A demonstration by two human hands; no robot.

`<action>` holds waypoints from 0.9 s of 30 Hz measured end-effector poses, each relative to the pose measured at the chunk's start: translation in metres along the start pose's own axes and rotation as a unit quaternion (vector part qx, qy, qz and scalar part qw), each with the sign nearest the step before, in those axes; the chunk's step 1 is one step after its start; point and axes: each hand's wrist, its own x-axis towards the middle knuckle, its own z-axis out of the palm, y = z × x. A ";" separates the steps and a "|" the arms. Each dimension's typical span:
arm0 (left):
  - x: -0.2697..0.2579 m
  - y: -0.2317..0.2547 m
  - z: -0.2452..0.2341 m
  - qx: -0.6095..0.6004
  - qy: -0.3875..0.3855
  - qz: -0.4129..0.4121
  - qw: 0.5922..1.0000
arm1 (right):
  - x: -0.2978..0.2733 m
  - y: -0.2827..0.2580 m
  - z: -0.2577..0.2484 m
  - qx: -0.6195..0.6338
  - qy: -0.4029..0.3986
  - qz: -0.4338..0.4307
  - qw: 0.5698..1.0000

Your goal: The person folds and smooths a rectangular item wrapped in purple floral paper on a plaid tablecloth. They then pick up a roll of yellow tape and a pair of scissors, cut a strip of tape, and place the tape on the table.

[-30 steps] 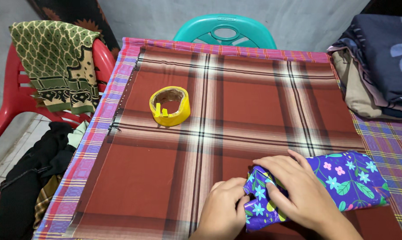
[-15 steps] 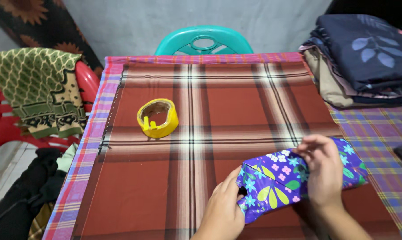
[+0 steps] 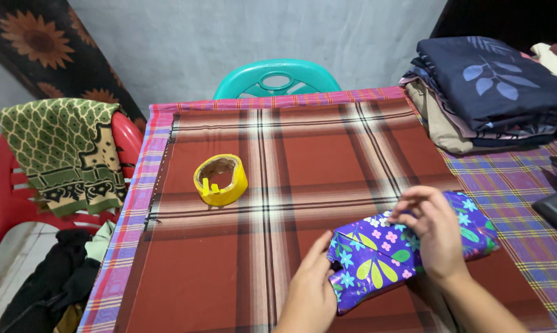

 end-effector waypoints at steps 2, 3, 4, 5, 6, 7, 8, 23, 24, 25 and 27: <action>0.012 0.000 -0.004 0.002 0.005 0.055 0.998 | 0.008 0.001 -0.005 -0.029 -0.068 0.035 0.997; 0.016 0.000 -0.007 0.003 0.007 0.082 0.997 | 0.014 0.001 -0.008 -0.052 -0.109 0.055 0.991; 0.017 0.001 -0.008 0.020 -0.003 0.084 0.996 | 0.021 0.001 -0.011 -0.075 -0.153 0.076 0.983; 0.017 0.002 -0.009 0.037 -0.013 0.086 0.995 | 0.027 0.000 -0.013 -0.072 -0.177 0.089 0.978; 0.018 0.003 -0.011 0.055 -0.021 0.090 0.994 | 0.037 -0.002 -0.014 -0.070 -0.202 0.099 0.972; 0.017 0.006 -0.009 0.042 -0.030 0.057 0.997 | 0.045 -0.004 -0.014 -0.068 -0.228 0.110 0.965; 0.015 0.009 -0.007 0.029 -0.039 0.024 0.999 | 0.053 -0.004 -0.012 -0.072 -0.230 0.107 0.965; 0.006 0.036 0.003 0.132 0.033 0.072 0.988 | 0.103 0.037 0.041 -0.085 -0.016 -0.078 0.993; 0.007 0.035 0.002 0.134 0.046 0.112 0.984 | 0.102 0.035 0.035 -0.047 -0.022 -0.054 0.997; 0.007 0.034 0.001 0.143 0.026 0.102 0.984 | 0.099 0.031 0.028 -0.009 -0.027 -0.031 0.999; 0.008 0.032 -0.003 0.160 -0.016 0.078 0.984 | 0.082 0.017 0.003 -0.106 -0.078 -0.037 0.991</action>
